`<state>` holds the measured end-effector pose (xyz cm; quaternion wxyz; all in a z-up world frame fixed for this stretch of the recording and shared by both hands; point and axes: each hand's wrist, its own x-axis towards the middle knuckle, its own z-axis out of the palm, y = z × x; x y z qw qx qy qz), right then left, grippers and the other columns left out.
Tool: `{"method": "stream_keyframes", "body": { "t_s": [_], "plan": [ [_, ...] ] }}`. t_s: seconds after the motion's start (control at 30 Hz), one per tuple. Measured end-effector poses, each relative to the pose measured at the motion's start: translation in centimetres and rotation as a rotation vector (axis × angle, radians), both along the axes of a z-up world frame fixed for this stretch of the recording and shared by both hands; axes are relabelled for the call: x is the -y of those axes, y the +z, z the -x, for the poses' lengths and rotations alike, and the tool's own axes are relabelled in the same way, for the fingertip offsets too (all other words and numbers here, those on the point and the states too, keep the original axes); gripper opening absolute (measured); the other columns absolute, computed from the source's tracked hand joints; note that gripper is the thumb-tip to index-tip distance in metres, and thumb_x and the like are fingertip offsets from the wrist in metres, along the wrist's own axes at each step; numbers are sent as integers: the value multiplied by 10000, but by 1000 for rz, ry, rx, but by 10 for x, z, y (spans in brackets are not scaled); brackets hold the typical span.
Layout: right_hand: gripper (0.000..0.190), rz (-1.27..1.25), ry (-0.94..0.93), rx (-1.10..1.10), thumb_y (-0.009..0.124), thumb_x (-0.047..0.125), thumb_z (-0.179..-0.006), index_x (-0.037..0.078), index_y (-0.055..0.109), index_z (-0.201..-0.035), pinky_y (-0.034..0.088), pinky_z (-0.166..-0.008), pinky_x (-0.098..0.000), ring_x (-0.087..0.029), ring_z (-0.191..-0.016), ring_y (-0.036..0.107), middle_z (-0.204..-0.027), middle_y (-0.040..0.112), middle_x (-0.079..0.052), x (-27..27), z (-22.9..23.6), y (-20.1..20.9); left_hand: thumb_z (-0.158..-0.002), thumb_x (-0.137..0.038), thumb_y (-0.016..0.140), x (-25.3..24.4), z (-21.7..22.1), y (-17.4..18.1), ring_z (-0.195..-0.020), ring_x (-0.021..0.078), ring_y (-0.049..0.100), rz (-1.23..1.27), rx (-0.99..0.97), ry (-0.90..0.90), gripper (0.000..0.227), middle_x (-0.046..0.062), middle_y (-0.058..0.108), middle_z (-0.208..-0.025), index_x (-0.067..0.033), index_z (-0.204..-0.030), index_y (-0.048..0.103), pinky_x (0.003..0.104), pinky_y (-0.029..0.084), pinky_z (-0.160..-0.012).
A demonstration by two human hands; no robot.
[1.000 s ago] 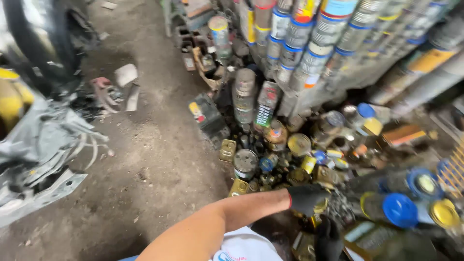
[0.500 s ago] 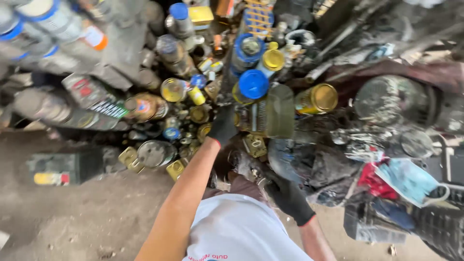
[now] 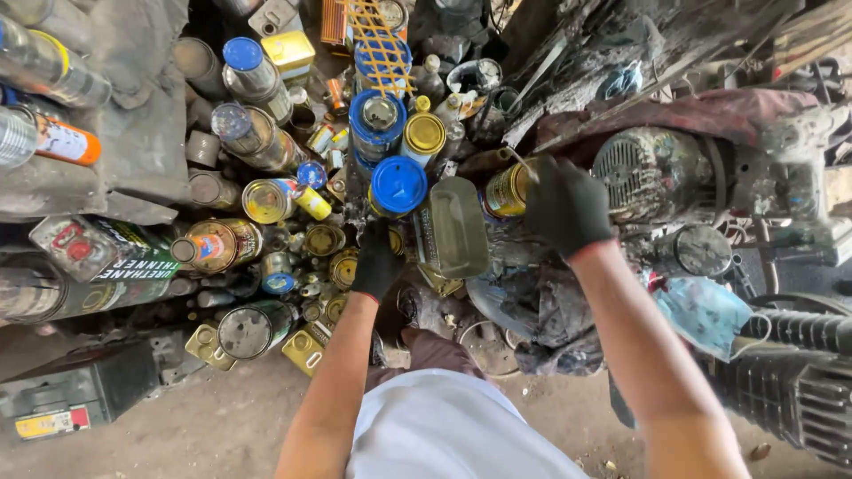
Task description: Selecting and checking various paint and thinner cans in an automotive storage area.
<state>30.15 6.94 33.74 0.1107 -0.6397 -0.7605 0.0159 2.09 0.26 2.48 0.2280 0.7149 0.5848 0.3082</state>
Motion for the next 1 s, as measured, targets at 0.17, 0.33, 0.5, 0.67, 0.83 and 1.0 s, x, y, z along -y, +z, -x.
{"method": "stream_keyframes", "body": {
  "t_s": [0.17, 0.33, 0.5, 0.67, 0.83, 1.0],
  "plan": [
    [227, 336, 86, 481, 614, 265, -851, 86, 736, -918, 589, -721, -518, -392, -888, 739, -945, 748, -202, -137, -19, -104, -556, -211, 947, -2, 0, 23, -1329, 476, 440, 38, 65, 10, 968, 276, 514, -1396, 25, -1373, 485, 509, 364, -1131],
    [243, 311, 134, 359, 562, 228, -938, 46, 707, -1009, 584, -740, -529, -428, -875, 740, -953, 753, -237, -196, -42, -173, -606, -195, 931, 5, 1, 40, -1371, 464, 447, 91, 122, 119, 1058, 292, 487, -1446, 58, -1475, 383, 483, 380, -1164],
    [303, 411, 136, 385, 607, 226, -850, 27, 696, -1062, 587, -744, -515, -404, -904, 743, -1013, 752, -226, -208, -27, -176, -611, -231, 948, 13, 1, 55, -1370, 479, 436, 119, 117, 172, 1167, 327, 451, -1469, 91, -1519, 290, 488, 383, -1144],
    [268, 429, 275, 487, 559, 229, -877, 100, 783, -947, 584, -800, -481, -357, -992, 720, -1051, 758, -164, -218, -36, -219, -631, -260, 946, 16, 1, 64, -1368, 480, 448, 205, 180, 165, 1184, 327, 440, -1482, 76, -1537, 261, 487, 405, -1133],
    [258, 300, 500, 509, 532, 242, -923, 118, 757, -902, 577, -780, -464, -337, -910, 745, -957, 768, -133, -222, -42, -251, -651, -276, 956, 23, 6, 54, -1371, 482, 455, 171, 167, 171, 1174, 333, 438, -1504, 76, -1537, 270, 489, 409, -1133],
    [172, -8, 786, 743, 570, 273, -835, 189, 719, -815, 535, -660, -506, -281, -759, 710, -824, 739, -55, -218, -66, -251, -616, -269, 953, 25, 3, 50, -1349, 486, 480, 109, 169, 240, 1164, 335, 472, -1474, 72, -1520, 302, 496, 429, -1116]
  ]
}}
